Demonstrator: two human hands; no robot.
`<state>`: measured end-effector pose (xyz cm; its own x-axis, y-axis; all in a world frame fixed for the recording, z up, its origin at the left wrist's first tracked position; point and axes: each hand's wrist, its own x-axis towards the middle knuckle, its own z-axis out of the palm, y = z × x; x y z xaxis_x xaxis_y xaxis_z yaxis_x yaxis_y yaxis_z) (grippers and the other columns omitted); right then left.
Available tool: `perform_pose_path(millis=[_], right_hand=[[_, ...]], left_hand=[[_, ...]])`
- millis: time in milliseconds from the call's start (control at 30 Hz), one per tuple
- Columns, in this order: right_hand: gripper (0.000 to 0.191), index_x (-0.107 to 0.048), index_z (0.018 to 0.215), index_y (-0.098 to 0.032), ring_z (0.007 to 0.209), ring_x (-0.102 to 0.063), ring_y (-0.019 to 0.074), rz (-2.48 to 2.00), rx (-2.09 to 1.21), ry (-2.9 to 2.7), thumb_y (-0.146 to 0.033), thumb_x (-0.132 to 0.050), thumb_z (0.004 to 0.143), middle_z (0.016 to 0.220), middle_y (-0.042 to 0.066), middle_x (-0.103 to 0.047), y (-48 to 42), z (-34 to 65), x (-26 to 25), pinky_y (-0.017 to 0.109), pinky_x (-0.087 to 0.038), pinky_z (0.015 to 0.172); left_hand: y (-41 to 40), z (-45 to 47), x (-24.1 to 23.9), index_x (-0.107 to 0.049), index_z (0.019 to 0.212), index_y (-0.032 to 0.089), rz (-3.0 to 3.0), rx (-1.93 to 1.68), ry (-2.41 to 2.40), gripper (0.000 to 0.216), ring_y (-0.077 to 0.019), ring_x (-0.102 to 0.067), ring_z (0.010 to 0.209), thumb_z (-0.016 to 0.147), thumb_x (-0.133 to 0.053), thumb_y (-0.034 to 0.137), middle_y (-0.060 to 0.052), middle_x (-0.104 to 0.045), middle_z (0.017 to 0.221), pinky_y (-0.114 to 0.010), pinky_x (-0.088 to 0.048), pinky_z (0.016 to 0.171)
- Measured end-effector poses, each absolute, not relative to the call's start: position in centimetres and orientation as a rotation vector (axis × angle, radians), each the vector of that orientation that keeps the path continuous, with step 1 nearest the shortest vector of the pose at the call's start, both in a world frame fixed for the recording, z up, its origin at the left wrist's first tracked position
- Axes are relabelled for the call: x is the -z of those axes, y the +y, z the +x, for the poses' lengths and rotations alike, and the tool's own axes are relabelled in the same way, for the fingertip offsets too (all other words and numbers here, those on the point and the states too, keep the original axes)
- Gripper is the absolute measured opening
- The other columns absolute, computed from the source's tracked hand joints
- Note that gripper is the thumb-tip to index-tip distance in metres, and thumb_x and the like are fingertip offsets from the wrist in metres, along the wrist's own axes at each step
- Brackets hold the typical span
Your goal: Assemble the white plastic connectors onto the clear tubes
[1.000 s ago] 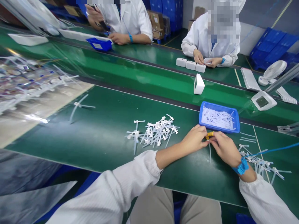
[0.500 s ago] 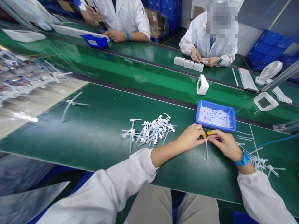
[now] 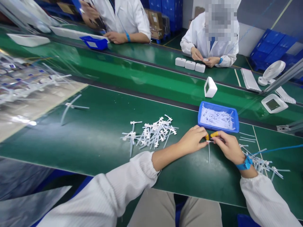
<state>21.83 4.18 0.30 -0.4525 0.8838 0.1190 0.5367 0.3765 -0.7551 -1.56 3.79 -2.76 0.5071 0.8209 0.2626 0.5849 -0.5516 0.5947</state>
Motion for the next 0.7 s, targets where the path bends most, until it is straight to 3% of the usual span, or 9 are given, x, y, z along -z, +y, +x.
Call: perform_pose_path(millis=[167,267,367,500,700], right_hand=[[0.03,-0.084,0.108,-0.023,0.099,-0.08,0.0271,-1.182,-1.279,-1.847,-0.049,-0.082,0.093,0.107,0.007,-0.085,4.5,21.6,-0.1,0.038,-0.064,0.092],[0.038,-0.086,0.112,-0.021,0.092,-0.08,0.027,-1.189,-1.425,-1.758,-0.052,-0.085,0.089,0.104,0.009,-0.085,4.7,21.6,-0.1,0.041,-0.065,0.088],[0.034,-0.087,0.108,-0.021,0.083,-0.077,0.0242,-1.237,-1.355,-1.799,-0.05,-0.081,0.092,0.097,0.009,-0.085,4.9,21.8,-0.2,0.039,-0.065,0.083],[0.027,-0.085,0.105,-0.023,0.096,-0.079,0.0262,-1.228,-1.21,-1.877,-0.046,-0.079,0.094,0.105,0.008,-0.084,5.0,22.1,0.0,0.04,-0.063,0.092],[0.026,-0.082,0.105,-0.022,0.093,-0.079,0.0252,-1.217,-1.223,-1.927,-0.045,-0.076,0.095,0.101,0.007,-0.083,5.2,22.0,0.9,0.039,-0.063,0.09]], left_hand=[[3.8,-1.5,2.7,-0.069,0.098,0.018,2.322,-0.734,1.157,0.013,-0.0256,-0.061,0.106,0.099,-0.077,0.029,-0.006,-0.069,0.105,-0.037,-0.049,0.095],[3.8,-1.5,2.8,-0.068,0.098,0.018,2.328,-0.733,1.158,0.014,-0.025,-0.061,0.103,0.098,-0.077,0.029,-0.006,-0.069,0.104,-0.036,-0.049,0.093],[3.8,-1.5,2.9,-0.068,0.098,0.019,2.326,-0.752,1.156,0.013,-0.0247,-0.061,0.103,0.099,-0.076,0.029,-0.005,-0.07,0.105,-0.037,-0.049,0.093],[3.7,-1.5,2.9,-0.069,0.1,0.019,2.329,-0.766,1.157,0.013,-0.0254,-0.061,0.105,0.099,-0.077,0.029,-0.006,-0.07,0.106,-0.038,-0.05,0.096],[3.6,-1.5,3.1,-0.069,0.102,0.018,2.316,-0.791,1.183,0.017,-0.027,-0.059,0.113,0.097,-0.08,0.031,-0.008,-0.067,0.116,-0.038,-0.051,0.098]])
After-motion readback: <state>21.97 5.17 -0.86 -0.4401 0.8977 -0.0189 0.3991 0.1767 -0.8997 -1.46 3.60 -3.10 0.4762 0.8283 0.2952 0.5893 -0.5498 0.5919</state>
